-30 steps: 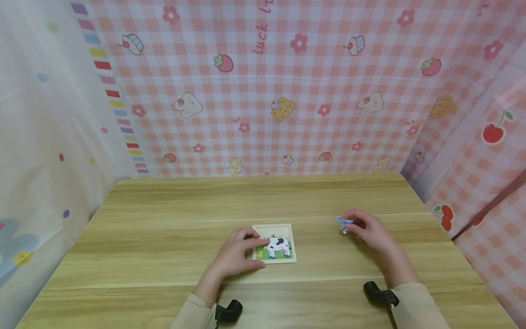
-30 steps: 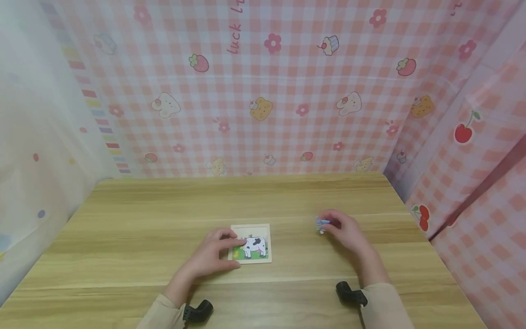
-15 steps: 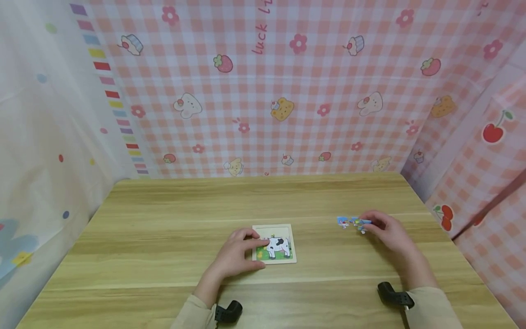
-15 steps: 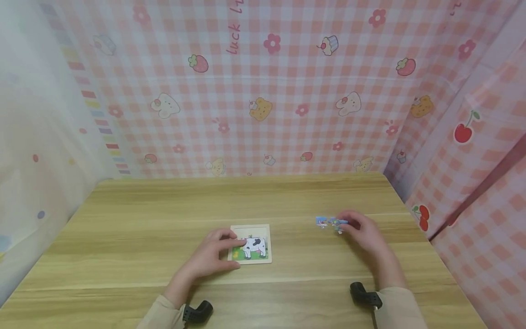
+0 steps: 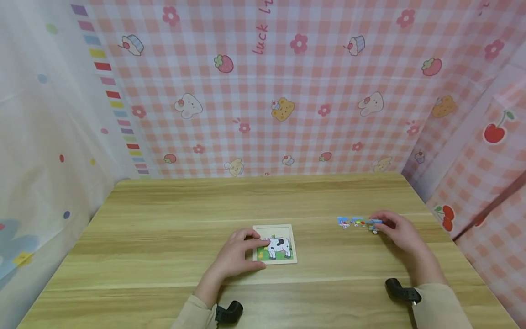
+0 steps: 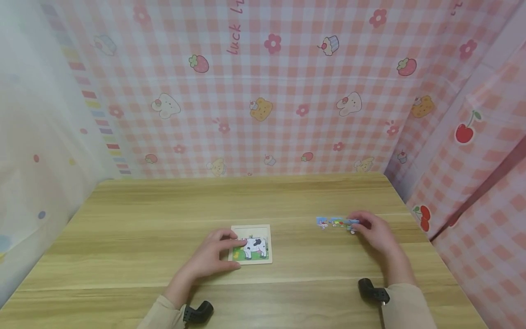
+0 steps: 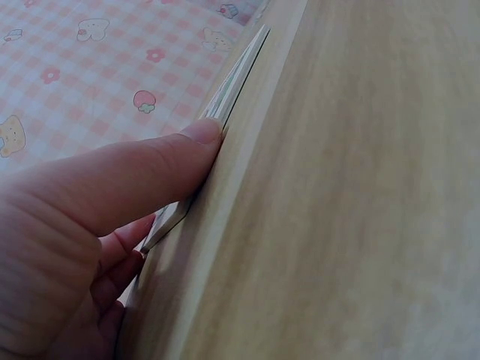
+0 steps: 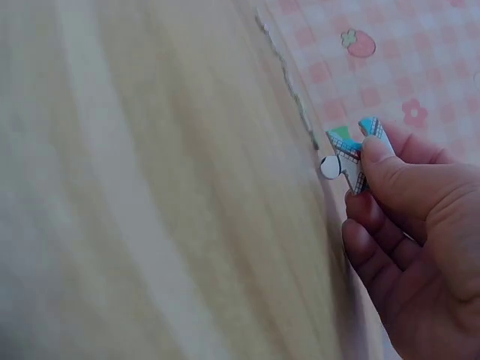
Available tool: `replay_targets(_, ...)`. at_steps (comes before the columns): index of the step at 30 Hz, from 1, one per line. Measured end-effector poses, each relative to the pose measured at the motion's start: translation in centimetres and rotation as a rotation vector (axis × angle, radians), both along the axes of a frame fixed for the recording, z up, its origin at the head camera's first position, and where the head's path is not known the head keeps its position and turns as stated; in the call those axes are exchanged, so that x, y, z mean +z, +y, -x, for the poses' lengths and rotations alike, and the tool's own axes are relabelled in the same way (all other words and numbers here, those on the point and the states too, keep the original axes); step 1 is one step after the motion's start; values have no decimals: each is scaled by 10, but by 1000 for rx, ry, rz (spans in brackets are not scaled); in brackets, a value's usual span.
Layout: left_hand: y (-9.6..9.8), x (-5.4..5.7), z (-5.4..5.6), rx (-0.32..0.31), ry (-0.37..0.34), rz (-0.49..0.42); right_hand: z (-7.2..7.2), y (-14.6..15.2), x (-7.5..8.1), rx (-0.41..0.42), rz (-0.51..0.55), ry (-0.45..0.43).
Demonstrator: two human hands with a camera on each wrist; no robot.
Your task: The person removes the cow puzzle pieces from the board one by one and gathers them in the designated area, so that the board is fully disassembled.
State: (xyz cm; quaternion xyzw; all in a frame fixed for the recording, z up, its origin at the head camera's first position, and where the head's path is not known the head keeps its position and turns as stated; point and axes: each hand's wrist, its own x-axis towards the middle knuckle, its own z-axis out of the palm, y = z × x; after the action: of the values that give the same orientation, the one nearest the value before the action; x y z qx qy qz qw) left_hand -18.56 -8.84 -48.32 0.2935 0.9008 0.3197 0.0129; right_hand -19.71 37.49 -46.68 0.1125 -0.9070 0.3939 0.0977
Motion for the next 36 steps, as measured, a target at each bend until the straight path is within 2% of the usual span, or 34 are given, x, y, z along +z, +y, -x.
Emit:
replay_targets(3,0,0,0,0,0,-2,2,3,-2,-10,-19,4)
replay_targets(10,0,1,-1,1,-1,-9,11,6,-2,-45,-139,-37)
replay_targets(18,1,0,-1,4,2,3,16,5,-3,-41,-188,3)
replay_targets(36,0,0,-1,6,-4,-5,22,4,-8,-72,-196,3)
